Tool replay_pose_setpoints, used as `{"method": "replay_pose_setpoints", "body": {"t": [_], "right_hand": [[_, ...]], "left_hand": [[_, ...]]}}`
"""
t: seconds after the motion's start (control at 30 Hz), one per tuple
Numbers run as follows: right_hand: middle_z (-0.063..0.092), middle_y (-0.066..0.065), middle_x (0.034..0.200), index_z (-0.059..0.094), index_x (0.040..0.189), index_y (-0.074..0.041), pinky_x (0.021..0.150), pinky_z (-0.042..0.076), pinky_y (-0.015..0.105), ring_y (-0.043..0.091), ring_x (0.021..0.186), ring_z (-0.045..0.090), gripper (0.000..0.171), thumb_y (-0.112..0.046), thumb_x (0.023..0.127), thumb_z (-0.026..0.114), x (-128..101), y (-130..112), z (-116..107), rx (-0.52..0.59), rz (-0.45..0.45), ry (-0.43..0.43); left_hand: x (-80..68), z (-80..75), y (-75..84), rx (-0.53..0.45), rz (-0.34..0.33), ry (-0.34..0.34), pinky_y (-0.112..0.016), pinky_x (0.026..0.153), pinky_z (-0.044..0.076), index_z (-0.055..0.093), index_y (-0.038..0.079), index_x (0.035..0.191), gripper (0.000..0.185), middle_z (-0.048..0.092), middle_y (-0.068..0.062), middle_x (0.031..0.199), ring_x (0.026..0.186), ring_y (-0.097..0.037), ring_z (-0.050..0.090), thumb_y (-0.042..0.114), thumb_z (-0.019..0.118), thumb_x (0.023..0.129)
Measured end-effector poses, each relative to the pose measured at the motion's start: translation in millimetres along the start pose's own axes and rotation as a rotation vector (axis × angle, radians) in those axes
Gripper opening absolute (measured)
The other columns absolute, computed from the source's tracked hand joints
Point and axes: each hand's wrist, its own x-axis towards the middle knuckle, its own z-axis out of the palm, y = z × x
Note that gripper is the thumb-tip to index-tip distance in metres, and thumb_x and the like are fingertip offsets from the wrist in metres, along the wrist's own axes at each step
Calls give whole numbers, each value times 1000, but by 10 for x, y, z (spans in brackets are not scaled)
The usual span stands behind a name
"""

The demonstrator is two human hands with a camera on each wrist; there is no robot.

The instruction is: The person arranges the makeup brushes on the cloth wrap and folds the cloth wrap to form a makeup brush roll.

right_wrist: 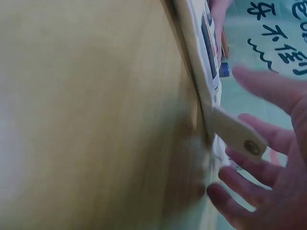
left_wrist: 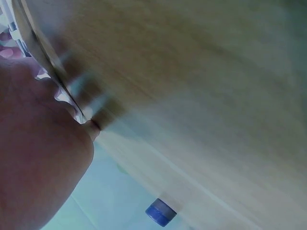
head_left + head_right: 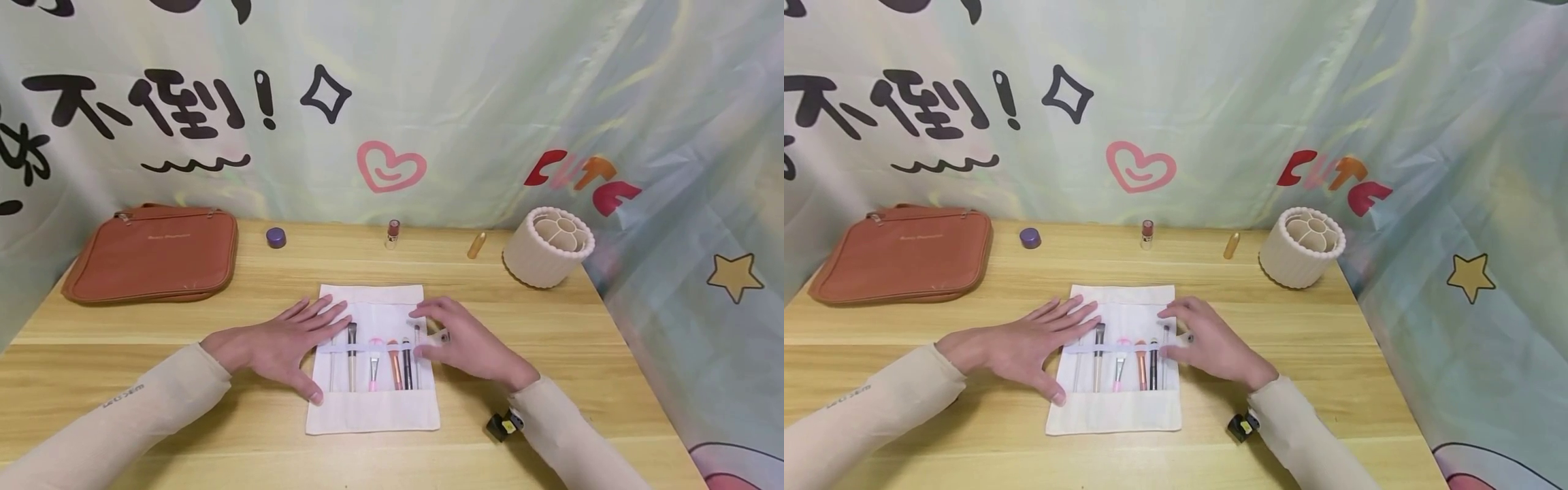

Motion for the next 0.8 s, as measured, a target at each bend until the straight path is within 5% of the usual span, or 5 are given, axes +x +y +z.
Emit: {"method": "replay_pose_setpoints", "body": {"t": [0.1,0.23,0.47,0.8], "right_hand": [[33,13,177,50,164,-13,129,32,67,43,165,29,88,-46,92,88,-107,-26,19,-47,-49,-79],[17,11,184,33,173,-13,133,18,69,44,170,9,109,-56,88,87,-203,-31,59,-88,-39,-163],[9,14,184,24,175,-11,135,11,68,46,170,3,122,-61,84,88,-247,-19,81,-172,-36,-214],[5,19,184,16,176,-11,133,6,73,49,169,2,119,-48,89,88,-237,80,-101,-180,40,-186]], "left_hand": [[-5,-3,8,-2,-1,-11,-68,135,-1,14,14,177,131,-4,-10,185,171,-39,-10,77,79,82],[3,-61,7,-2,0,-8,-70,134,0,12,14,177,130,-6,-13,185,170,-41,-10,77,78,84],[58,-202,-31,51,-31,5,-72,133,2,13,11,176,127,1,-13,185,171,-41,-3,73,78,87],[17,-156,25,80,-90,-1,-77,131,6,16,10,176,120,2,-15,185,171,-42,0,76,70,92]]}}
